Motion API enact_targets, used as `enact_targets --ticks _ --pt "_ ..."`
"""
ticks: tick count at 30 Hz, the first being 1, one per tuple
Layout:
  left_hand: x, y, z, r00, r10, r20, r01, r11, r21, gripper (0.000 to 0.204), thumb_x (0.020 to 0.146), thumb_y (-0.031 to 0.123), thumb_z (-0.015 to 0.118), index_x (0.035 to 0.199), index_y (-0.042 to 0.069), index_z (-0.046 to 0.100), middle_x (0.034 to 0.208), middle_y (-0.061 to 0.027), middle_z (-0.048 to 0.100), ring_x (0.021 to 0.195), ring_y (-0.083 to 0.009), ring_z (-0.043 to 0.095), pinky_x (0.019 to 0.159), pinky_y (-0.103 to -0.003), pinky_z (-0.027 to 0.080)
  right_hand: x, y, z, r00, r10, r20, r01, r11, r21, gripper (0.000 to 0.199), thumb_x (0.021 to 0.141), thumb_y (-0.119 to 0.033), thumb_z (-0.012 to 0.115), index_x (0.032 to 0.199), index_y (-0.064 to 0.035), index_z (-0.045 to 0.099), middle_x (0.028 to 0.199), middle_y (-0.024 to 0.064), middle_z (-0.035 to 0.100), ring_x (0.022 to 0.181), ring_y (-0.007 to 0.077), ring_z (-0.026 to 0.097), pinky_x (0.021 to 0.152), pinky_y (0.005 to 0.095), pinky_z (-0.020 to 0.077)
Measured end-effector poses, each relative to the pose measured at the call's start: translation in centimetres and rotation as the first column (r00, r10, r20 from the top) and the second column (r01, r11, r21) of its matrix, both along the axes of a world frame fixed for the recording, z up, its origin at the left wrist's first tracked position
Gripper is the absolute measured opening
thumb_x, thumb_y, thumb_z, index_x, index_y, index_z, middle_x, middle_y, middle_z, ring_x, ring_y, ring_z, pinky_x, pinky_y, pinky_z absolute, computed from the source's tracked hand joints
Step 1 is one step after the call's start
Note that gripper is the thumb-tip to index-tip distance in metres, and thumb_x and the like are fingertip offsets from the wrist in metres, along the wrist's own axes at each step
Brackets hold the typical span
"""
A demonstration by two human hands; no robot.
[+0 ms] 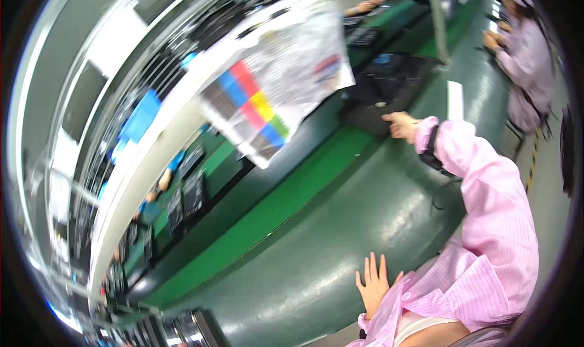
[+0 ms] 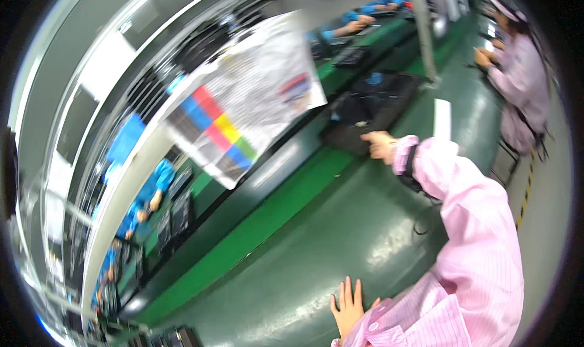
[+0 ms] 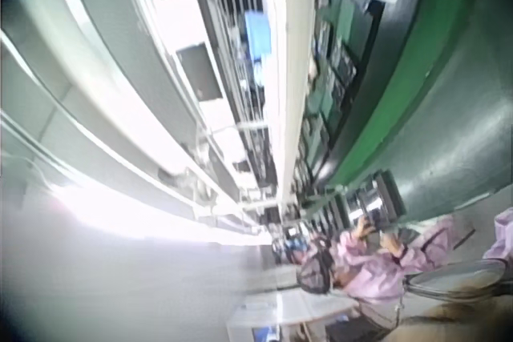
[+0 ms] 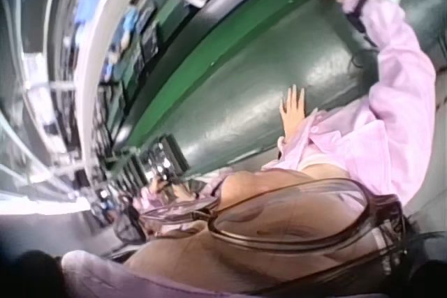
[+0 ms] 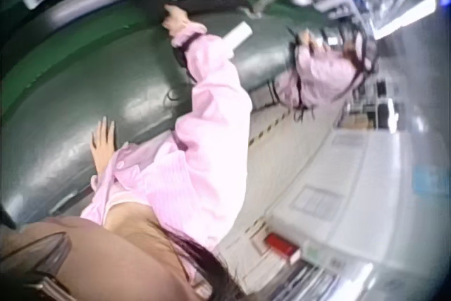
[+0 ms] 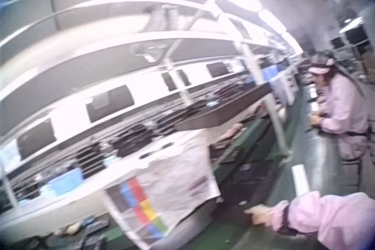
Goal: Inspecting and testing tablet devices on a manufacturing assembly line.
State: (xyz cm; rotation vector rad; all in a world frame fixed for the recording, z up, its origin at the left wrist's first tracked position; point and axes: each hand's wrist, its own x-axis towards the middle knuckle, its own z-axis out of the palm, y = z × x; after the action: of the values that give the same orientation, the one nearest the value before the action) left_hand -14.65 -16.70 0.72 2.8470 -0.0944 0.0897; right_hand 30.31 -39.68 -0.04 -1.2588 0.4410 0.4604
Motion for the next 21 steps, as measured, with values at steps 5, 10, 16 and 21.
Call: enact_targets --ticks 5,10,16,21 --pt "-0.5 -0.3 -0.9 0.999 -0.026 0.020 0.026 1.000 0.017 0.075 0.083 0.052 0.062 0.141 0.009 0.042 0.152 -0.0151 0.030 0.142 -0.0283 0.026 0.112 -0.055 0.015 -10.0 6.1 1.7 0.981 0.185 -0.058 -0.177 0.977 0.123 0.025 0.090 -0.029 0.061 0.080 -0.0167 0.041 0.056 -0.0053 0.028 0.046 0.0075 0.029 0.043 0.0272 0.0189" --pt "-1.0 1.0 -0.7 0.994 -0.075 0.084 0.096 0.958 -0.269 0.064 0.087 0.025 0.064 0.139 0.000 0.037 0.150 -0.0199 0.031 0.140 -0.0330 0.029 0.114 -0.050 0.016 -22.6 11.2 2.5 0.934 0.343 -0.099 -0.306 0.913 0.271 0.010 0.094 -0.017 0.052 0.087 -0.0129 0.048 0.061 -0.0052 0.027 0.049 0.0079 0.026 0.044 0.0269 0.0191" --pt "-1.4 5.2 4.2 0.905 0.379 0.195 -0.103 0.638 -0.763 0.049 0.091 0.012 0.055 0.136 0.000 0.040 0.141 -0.0184 0.043 0.129 -0.0314 0.043 0.105 -0.043 0.035 -31.8 15.3 3.6 0.949 0.284 -0.133 -0.253 0.944 0.210 0.024 0.093 -0.026 0.061 0.089 -0.0072 0.047 0.061 -0.0011 0.036 0.048 0.0100 0.030 0.042 0.0298 0.0201" --pt "2.0 7.2 6.8 0.920 0.330 0.212 -0.128 0.763 -0.633 0.044 0.092 0.010 0.053 0.134 0.001 0.042 0.134 -0.0150 0.050 0.124 -0.0293 0.048 0.103 -0.041 0.035 -33.0 17.8 2.7 0.935 0.279 -0.217 -0.254 0.957 0.136 0.035 0.095 -0.027 0.058 0.102 -0.0009 0.035 0.074 0.0047 0.045 0.048 0.0108 0.040 0.041 0.0279 0.0255"
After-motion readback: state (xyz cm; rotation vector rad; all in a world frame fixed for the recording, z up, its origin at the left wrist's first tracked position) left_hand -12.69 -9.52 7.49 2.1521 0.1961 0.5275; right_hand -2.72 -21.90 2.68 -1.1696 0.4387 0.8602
